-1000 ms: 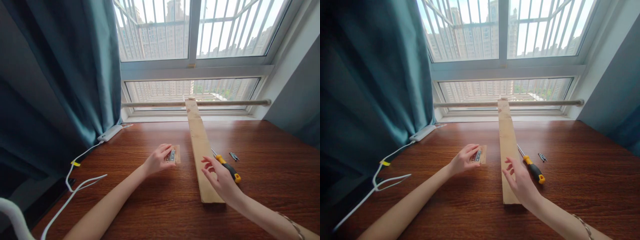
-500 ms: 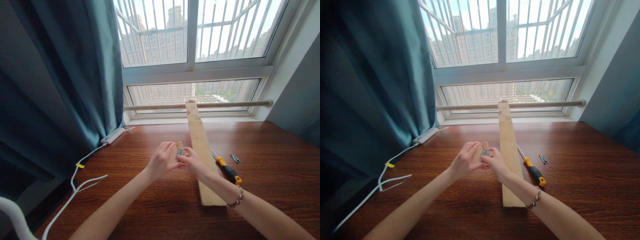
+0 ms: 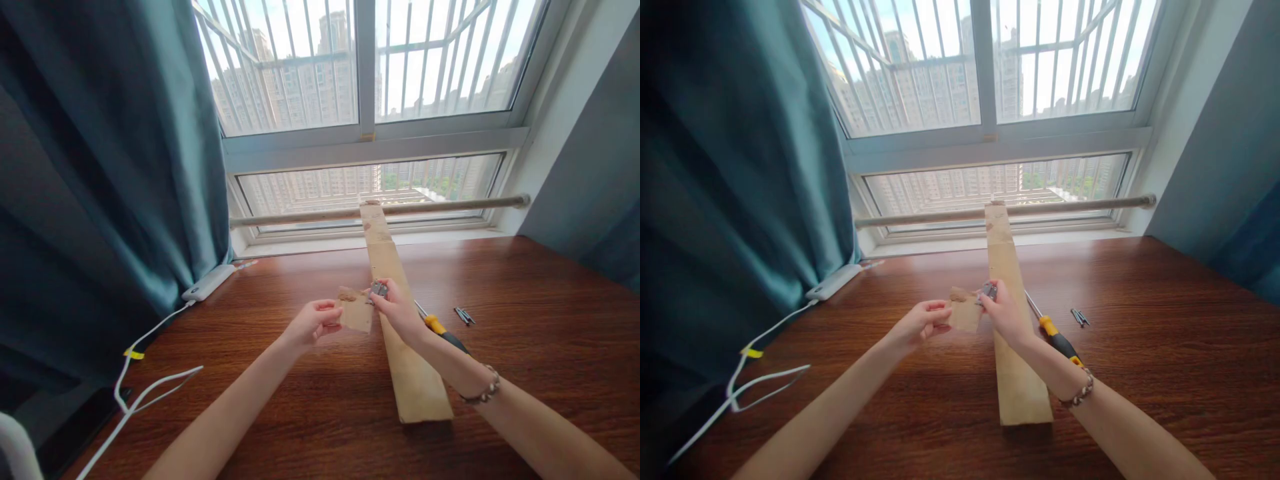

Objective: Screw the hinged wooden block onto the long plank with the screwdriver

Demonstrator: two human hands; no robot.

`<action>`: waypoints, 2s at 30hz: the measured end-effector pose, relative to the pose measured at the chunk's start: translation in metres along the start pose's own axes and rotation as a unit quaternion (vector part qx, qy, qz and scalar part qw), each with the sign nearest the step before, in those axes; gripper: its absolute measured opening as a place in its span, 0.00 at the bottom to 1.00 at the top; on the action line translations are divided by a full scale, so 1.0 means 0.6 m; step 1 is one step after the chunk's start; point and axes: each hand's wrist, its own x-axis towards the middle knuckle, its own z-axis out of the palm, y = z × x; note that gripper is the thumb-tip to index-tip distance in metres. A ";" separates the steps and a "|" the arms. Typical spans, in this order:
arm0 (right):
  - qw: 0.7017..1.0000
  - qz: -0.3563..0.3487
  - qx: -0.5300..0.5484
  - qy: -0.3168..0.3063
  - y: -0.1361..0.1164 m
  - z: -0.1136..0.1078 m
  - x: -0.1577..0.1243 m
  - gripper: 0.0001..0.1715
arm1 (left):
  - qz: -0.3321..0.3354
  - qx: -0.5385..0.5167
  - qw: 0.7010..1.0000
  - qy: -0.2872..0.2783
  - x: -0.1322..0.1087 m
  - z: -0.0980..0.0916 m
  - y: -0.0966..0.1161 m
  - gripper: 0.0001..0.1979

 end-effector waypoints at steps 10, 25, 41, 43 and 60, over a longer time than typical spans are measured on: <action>0.983 0.072 0.166 -0.017 0.003 0.008 -0.013 0.23 | 0.050 -0.258 0.956 0.132 -0.017 0.020 -0.028 0.09; 0.975 0.139 0.133 -0.111 0.007 0.029 -0.045 0.22 | 0.085 -0.150 0.980 0.103 -0.046 0.056 -0.049 0.18; 0.992 0.101 0.068 -0.028 0.003 -0.013 0.003 0.24 | 0.040 -0.050 0.998 0.001 -0.038 0.023 0.004 0.14; 0.993 0.102 0.061 -0.027 0.006 -0.010 0.002 0.24 | 0.039 -0.051 0.998 -0.003 -0.036 0.021 0.001 0.13; 0.994 -0.071 -0.064 0.047 -0.006 0.005 0.050 0.24 | 0.147 -0.233 0.961 0.013 0.038 0.126 -0.035 0.13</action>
